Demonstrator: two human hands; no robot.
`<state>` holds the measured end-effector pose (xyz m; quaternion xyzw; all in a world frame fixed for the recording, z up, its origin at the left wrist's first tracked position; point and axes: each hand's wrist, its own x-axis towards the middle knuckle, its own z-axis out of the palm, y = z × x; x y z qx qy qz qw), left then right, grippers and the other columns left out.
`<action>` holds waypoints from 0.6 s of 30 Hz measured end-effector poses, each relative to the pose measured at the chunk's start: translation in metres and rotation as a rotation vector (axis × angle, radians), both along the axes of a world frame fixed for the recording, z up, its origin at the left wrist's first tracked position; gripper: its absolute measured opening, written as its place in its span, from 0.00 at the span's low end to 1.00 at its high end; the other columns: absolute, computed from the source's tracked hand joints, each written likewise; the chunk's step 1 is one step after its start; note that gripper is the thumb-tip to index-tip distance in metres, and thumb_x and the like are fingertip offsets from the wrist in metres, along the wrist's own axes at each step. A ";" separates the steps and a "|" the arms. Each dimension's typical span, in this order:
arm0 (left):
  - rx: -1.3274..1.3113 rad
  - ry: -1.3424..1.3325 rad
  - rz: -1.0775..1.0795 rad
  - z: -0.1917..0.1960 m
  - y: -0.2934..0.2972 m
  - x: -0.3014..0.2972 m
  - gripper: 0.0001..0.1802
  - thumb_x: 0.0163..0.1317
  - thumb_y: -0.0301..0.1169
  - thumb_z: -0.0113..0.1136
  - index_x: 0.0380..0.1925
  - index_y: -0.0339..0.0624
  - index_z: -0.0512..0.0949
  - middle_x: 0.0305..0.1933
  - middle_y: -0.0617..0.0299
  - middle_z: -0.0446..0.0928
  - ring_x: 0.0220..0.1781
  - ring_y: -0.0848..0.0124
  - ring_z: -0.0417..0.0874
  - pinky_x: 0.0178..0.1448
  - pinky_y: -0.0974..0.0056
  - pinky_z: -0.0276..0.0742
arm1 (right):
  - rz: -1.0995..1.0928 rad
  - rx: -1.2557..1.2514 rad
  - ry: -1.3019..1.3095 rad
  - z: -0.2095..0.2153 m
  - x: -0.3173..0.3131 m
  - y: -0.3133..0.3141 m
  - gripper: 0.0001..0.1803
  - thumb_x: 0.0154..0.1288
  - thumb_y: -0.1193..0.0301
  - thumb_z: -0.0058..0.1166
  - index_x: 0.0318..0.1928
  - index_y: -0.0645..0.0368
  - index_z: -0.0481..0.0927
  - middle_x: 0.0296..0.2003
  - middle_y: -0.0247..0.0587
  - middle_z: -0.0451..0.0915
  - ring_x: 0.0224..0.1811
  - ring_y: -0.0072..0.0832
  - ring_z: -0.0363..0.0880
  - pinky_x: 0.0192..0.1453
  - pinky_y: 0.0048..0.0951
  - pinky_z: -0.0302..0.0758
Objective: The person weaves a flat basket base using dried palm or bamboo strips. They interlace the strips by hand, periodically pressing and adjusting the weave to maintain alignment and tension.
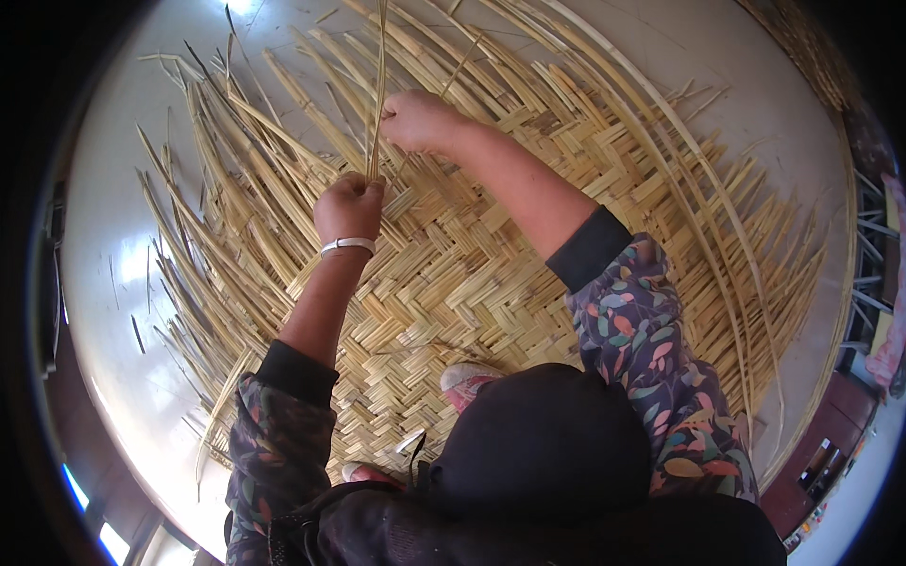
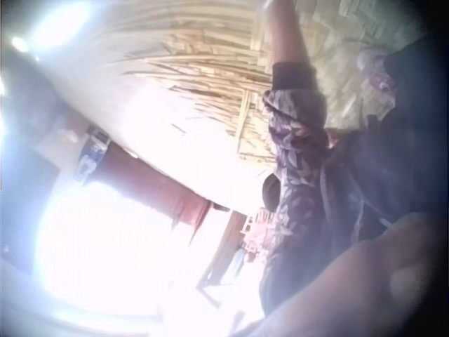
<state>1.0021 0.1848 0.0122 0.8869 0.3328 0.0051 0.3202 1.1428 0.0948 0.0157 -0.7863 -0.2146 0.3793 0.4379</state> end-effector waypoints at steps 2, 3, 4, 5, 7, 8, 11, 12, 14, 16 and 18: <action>-0.054 0.007 0.022 0.001 0.001 -0.001 0.12 0.49 0.40 0.63 0.25 0.43 0.81 0.27 0.51 0.79 0.31 0.55 0.80 0.38 0.56 0.75 | 0.021 -0.009 -0.208 0.018 -0.005 -0.006 0.12 0.59 0.70 0.49 0.41 0.63 0.77 0.28 0.38 0.79 0.26 0.22 0.76 0.32 0.24 0.74; -0.074 0.008 -0.011 -0.001 0.001 0.000 0.11 0.49 0.39 0.63 0.25 0.43 0.81 0.27 0.51 0.79 0.31 0.55 0.80 0.38 0.56 0.75 | -0.047 -0.026 -0.246 0.018 -0.006 -0.012 0.11 0.59 0.71 0.48 0.40 0.63 0.77 0.28 0.38 0.79 0.26 0.22 0.76 0.32 0.24 0.74; -0.093 0.009 -0.044 -0.002 0.001 0.001 0.11 0.49 0.39 0.62 0.26 0.43 0.82 0.27 0.51 0.79 0.31 0.54 0.80 0.37 0.56 0.75 | -0.114 -0.043 -0.283 0.016 -0.008 -0.019 0.11 0.59 0.71 0.48 0.39 0.64 0.77 0.27 0.38 0.79 0.26 0.22 0.76 0.32 0.24 0.74; -0.107 0.048 -0.081 -0.002 0.001 0.004 0.11 0.49 0.38 0.62 0.27 0.44 0.82 0.27 0.51 0.79 0.32 0.55 0.80 0.38 0.57 0.75 | -0.182 -0.058 -0.321 0.014 -0.010 -0.026 0.10 0.59 0.71 0.48 0.38 0.64 0.77 0.27 0.39 0.79 0.26 0.22 0.76 0.31 0.24 0.74; -0.134 0.130 -0.153 -0.001 0.001 0.008 0.10 0.49 0.37 0.62 0.28 0.44 0.82 0.28 0.51 0.79 0.34 0.55 0.80 0.41 0.57 0.75 | -0.206 -0.040 0.023 0.015 -0.016 -0.047 0.09 0.61 0.71 0.47 0.36 0.64 0.77 0.27 0.40 0.80 0.25 0.23 0.78 0.29 0.25 0.75; -0.116 0.160 -0.191 -0.003 0.002 0.007 0.10 0.49 0.37 0.62 0.27 0.44 0.82 0.29 0.51 0.79 0.35 0.55 0.80 0.42 0.57 0.75 | -0.212 -0.025 0.197 0.014 -0.019 -0.055 0.09 0.61 0.72 0.46 0.35 0.64 0.77 0.27 0.41 0.80 0.24 0.23 0.78 0.28 0.25 0.76; -0.089 0.222 -0.295 -0.008 0.003 0.008 0.10 0.48 0.37 0.63 0.26 0.43 0.82 0.31 0.50 0.78 0.37 0.54 0.79 0.44 0.57 0.74 | -0.086 -0.140 0.370 0.006 -0.025 -0.075 0.09 0.63 0.71 0.45 0.37 0.64 0.77 0.28 0.41 0.80 0.24 0.22 0.78 0.28 0.23 0.77; -0.087 0.225 -0.313 -0.007 0.004 0.009 0.11 0.48 0.38 0.63 0.25 0.43 0.82 0.32 0.49 0.77 0.38 0.54 0.78 0.45 0.57 0.74 | -0.064 -0.160 0.384 0.008 -0.028 -0.075 0.09 0.64 0.71 0.45 0.37 0.64 0.76 0.28 0.41 0.80 0.25 0.23 0.78 0.29 0.23 0.77; -0.071 0.201 -0.312 -0.007 0.004 0.008 0.11 0.48 0.38 0.64 0.24 0.42 0.81 0.32 0.49 0.77 0.38 0.54 0.78 0.45 0.56 0.73 | -0.016 -0.203 0.413 0.013 -0.032 -0.070 0.09 0.66 0.70 0.45 0.39 0.63 0.76 0.27 0.40 0.79 0.26 0.25 0.79 0.31 0.23 0.77; -0.037 0.150 -0.282 -0.005 0.001 0.005 0.11 0.48 0.38 0.64 0.23 0.42 0.81 0.31 0.49 0.77 0.36 0.54 0.78 0.44 0.55 0.73 | 0.012 -0.203 0.281 -0.001 -0.031 -0.062 0.10 0.66 0.71 0.44 0.40 0.63 0.76 0.28 0.39 0.80 0.27 0.23 0.79 0.31 0.23 0.77; -0.003 0.080 -0.211 0.001 -0.002 0.001 0.11 0.48 0.38 0.63 0.23 0.42 0.81 0.29 0.49 0.77 0.35 0.53 0.78 0.43 0.55 0.73 | 0.013 -0.186 0.169 -0.010 -0.026 -0.045 0.10 0.66 0.69 0.45 0.40 0.62 0.76 0.29 0.40 0.80 0.29 0.25 0.80 0.32 0.25 0.77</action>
